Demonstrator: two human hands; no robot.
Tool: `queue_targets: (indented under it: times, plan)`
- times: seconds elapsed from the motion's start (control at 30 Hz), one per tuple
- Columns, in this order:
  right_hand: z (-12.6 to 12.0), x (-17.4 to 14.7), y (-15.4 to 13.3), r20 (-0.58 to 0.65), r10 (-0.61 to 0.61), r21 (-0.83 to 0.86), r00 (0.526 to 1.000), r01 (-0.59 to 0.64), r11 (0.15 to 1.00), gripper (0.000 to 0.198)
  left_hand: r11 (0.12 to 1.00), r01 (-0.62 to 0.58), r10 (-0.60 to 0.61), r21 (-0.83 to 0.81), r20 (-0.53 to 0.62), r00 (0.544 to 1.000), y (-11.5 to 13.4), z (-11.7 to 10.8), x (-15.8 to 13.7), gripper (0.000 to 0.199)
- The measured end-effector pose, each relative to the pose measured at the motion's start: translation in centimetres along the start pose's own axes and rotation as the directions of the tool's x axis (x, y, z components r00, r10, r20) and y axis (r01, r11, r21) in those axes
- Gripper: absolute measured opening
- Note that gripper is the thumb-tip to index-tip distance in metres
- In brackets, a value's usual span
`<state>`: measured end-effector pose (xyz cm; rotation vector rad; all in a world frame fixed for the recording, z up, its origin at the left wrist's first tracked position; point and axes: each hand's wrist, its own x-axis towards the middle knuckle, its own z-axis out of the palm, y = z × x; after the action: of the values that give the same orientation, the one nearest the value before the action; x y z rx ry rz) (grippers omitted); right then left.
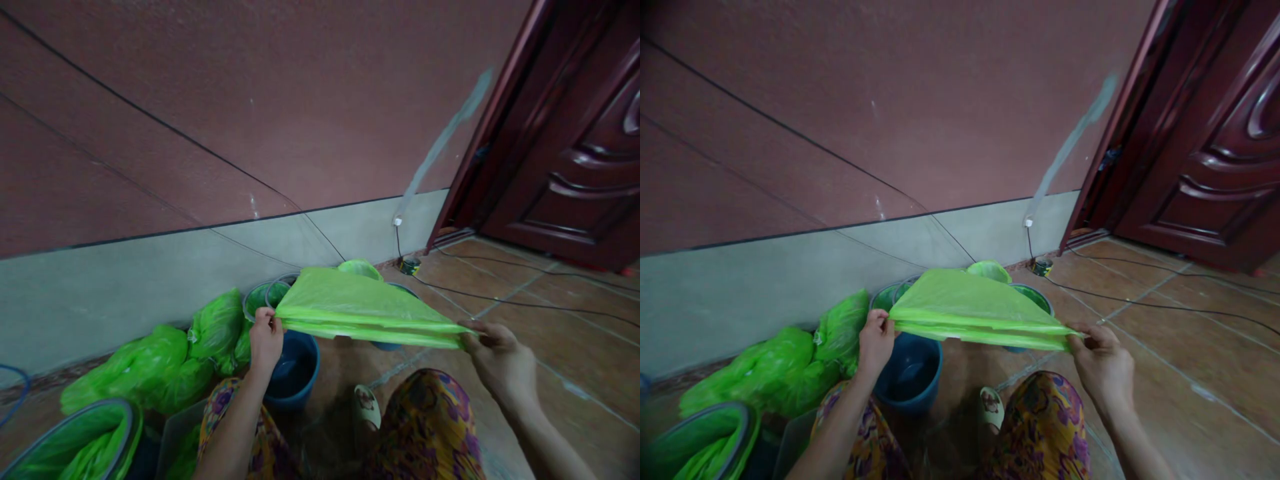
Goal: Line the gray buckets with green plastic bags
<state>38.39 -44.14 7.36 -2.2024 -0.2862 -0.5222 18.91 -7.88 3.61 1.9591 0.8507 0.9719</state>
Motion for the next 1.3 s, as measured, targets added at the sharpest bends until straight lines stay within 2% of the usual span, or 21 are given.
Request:
queue_targets:
  times: [0.1, 0.2, 0.27, 0.37, 0.43, 0.5, 0.57, 0.67, 0.73, 0.77, 0.8, 0.83, 0.87, 0.9, 0.93, 0.97, 1.0, 1.07, 1.17, 1.23, 1.3]
  plan:
    - [0.2, -0.4, -0.9, -0.046, -0.180, -0.175, 0.983, 0.170, 0.970, 0.029, 0.997, -0.026, 0.030, 0.080, -0.053, 0.998, 0.5, -0.3, -0.5, 0.013]
    - [0.5, -0.6, -1.3, -0.002, -0.293, -0.192, 0.956, 0.287, 0.938, 0.031, 0.991, -0.062, 0.064, 0.118, -0.011, 0.998, 0.6, -0.6, -0.8, 0.014]
    - [0.8, -0.5, -1.0, 0.051, -0.276, -0.150, 0.960, 0.281, 0.948, 0.033, 0.986, -0.099, 0.092, 0.138, 0.057, 0.994, 0.4, -0.8, -0.8, 0.015]
    - [1.0, 0.0, 0.0, 0.101, -0.175, -0.091, 0.979, 0.185, 0.979, 0.033, 0.973, -0.135, 0.119, 0.190, 0.092, 0.989, 0.1, -1.1, -0.7, 0.019]
    - [0.9, 0.5, 0.2, 0.106, -0.183, -0.116, 0.977, 0.195, 0.974, 0.035, 0.955, -0.157, 0.147, 0.251, 0.060, 0.987, 0.5, -1.3, -0.6, 0.023]
    - [0.2, 1.0, -0.6, 0.108, -0.270, -0.181, 0.957, 0.286, 0.941, 0.039, 0.923, -0.199, 0.213, 0.329, -0.008, 0.977, 1.6, -1.8, -0.3, 0.025]
    - [-0.9, 1.4, -2.7, 0.099, -0.369, -0.236, 0.924, 0.382, 0.893, 0.045, 0.885, -0.253, 0.317, 0.391, -0.107, 0.942, 3.6, -2.7, 0.0, 0.027]
    - [-2.7, 1.5, -6.5, -0.065, -0.488, -0.225, 0.871, 0.463, 0.857, 0.052, 0.856, -0.310, 0.457, 0.414, -0.325, 0.828, 6.9, -4.4, 0.5, 0.031]
    - [-3.0, 1.1, -7.8, -0.331, -0.525, -0.180, 0.784, 0.494, 0.851, 0.052, 0.869, -0.312, 0.476, 0.384, -0.479, 0.737, 7.8, -5.2, 0.6, 0.030]
    - [-2.7, 0.7, -7.7, -0.443, -0.520, -0.165, 0.730, 0.504, 0.848, 0.052, 0.883, -0.307, 0.461, 0.356, -0.525, 0.716, 7.5, -5.4, 0.6, 0.029]
    - [-2.1, 0.1, -7.1, -0.493, -0.518, -0.156, 0.699, 0.515, 0.843, 0.051, 0.900, -0.296, 0.431, 0.321, -0.541, 0.722, 6.8, -5.4, 0.5, 0.028]
    - [-1.2, -0.7, -6.0, -0.483, -0.512, -0.154, 0.710, 0.507, 0.848, 0.050, 0.917, -0.280, 0.393, 0.286, -0.515, 0.762, 5.5, -5.3, 0.3, 0.026]
    - [-0.1, -1.7, -4.6, -0.306, -0.519, -0.162, 0.798, 0.494, 0.854, 0.048, 0.931, -0.263, 0.354, 0.255, -0.445, 0.822, 3.8, -5.0, 0.1, 0.024]
    - [1.1, -2.7, -2.9, -0.050, -0.509, -0.145, 0.859, 0.498, 0.855, 0.047, 0.949, -0.219, 0.290, 0.226, -0.354, 0.889, 1.8, -4.6, -0.1, 0.021]
    - [2.3, -3.9, -1.3, 0.194, -0.467, -0.116, 0.863, 0.493, 0.863, 0.047, 0.970, -0.151, 0.203, 0.191, -0.291, 0.935, -0.2, -4.2, -0.3, 0.019]
    - [3.3, -5.2, 0.2, 0.338, -0.403, -0.106, 0.850, 0.460, 0.881, 0.047, 0.985, -0.087, 0.122, 0.151, -0.243, 0.962, -2.1, -3.9, -0.4, 0.018]
    - [4.1, -6.5, 1.3, 0.414, -0.354, -0.114, 0.839, 0.433, 0.894, 0.049, 0.994, -0.031, 0.055, 0.105, -0.234, 0.971, -3.8, -3.6, -0.5, 0.018]
    - [4.8, -8.8, 2.5, 0.440, -0.313, -0.100, 0.842, 0.392, 0.914, 0.059, 0.996, 0.088, -0.093, -0.029, -0.260, 0.961, -6.0, -3.4, -0.3, 0.018]
    - [4.8, -11.7, 1.7, 0.475, -0.332, -0.005, 0.815, 0.380, 0.925, 0.073, 0.917, 0.252, -0.336, -0.309, -0.260, 0.905, -6.5, -3.2, 0.3, 0.024]
    - [4.8, -13.2, 0.2, 0.547, -0.367, 0.071, 0.752, 0.395, 0.916, 0.075, 0.781, 0.365, -0.497, -0.507, -0.150, 0.855, -5.9, -2.9, 0.2, 0.029]
    - [5.1, -14.6, -1.4, 0.650, -0.384, 0.139, 0.656, 0.395, 0.908, 0.075, 0.572, 0.523, -0.623, -0.632, 0.081, 0.778, -5.3, -2.3, -0.9, 0.036]
